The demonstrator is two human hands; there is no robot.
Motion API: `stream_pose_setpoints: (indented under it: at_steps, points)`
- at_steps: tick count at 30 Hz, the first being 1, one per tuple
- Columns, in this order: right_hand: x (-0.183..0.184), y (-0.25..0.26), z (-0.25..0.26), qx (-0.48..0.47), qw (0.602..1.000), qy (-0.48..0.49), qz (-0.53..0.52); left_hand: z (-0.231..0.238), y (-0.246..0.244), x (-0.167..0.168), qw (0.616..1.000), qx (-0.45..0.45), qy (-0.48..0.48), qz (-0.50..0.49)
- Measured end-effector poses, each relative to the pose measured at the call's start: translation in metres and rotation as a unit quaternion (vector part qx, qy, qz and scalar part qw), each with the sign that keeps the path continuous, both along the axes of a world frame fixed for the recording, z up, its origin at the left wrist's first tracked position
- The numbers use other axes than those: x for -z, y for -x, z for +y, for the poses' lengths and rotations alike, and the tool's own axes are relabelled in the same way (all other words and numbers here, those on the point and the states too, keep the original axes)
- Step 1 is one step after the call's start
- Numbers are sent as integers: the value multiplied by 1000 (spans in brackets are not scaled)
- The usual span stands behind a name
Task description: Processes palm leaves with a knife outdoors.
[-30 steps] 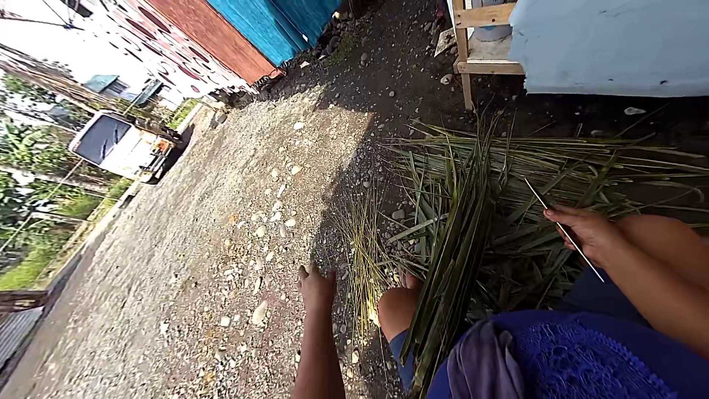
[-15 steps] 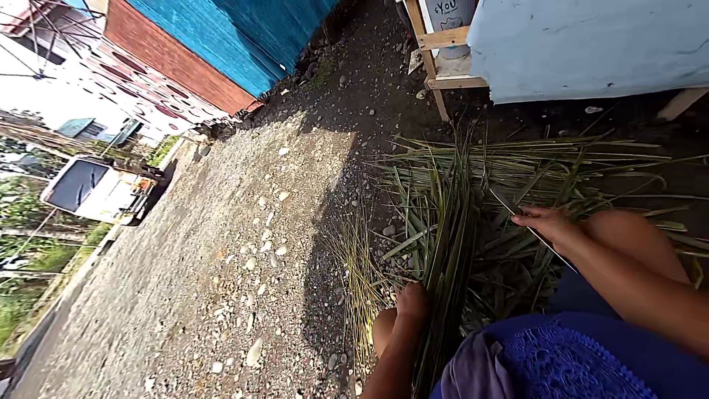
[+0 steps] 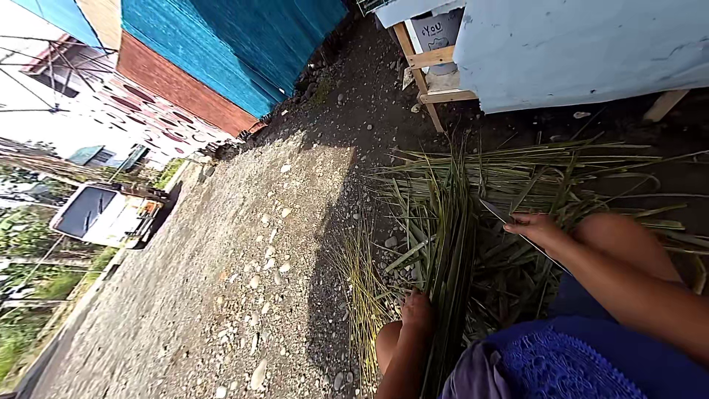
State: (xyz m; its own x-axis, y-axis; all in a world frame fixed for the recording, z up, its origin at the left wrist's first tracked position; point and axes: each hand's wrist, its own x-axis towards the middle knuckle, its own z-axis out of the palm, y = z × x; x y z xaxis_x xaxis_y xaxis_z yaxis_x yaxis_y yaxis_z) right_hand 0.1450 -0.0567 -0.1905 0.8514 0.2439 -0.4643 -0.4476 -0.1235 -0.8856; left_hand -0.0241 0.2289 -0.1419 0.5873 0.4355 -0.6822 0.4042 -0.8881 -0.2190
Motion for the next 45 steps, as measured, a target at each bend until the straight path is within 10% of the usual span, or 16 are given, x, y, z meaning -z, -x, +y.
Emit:
stream_pose_setpoints:
  at_steps: [19, 29, 36, 45]
  points:
    - [0, -1, 2, -30, 998, 42, -19, 7, 0, -13, 991, -130, 41, -8]
    - [5, -2, 3, -50, 997, 45, -32, -3, 25, -104, 977, -121, 18, -174]
    - [-4, 4, 3, -80, 995, 35, -39, 18, 60, -169, 885, -109, 95, -442]
    - [-44, 36, -1, -165, 959, -220, 73, -18, 48, -132, 751, -238, 386, -480]
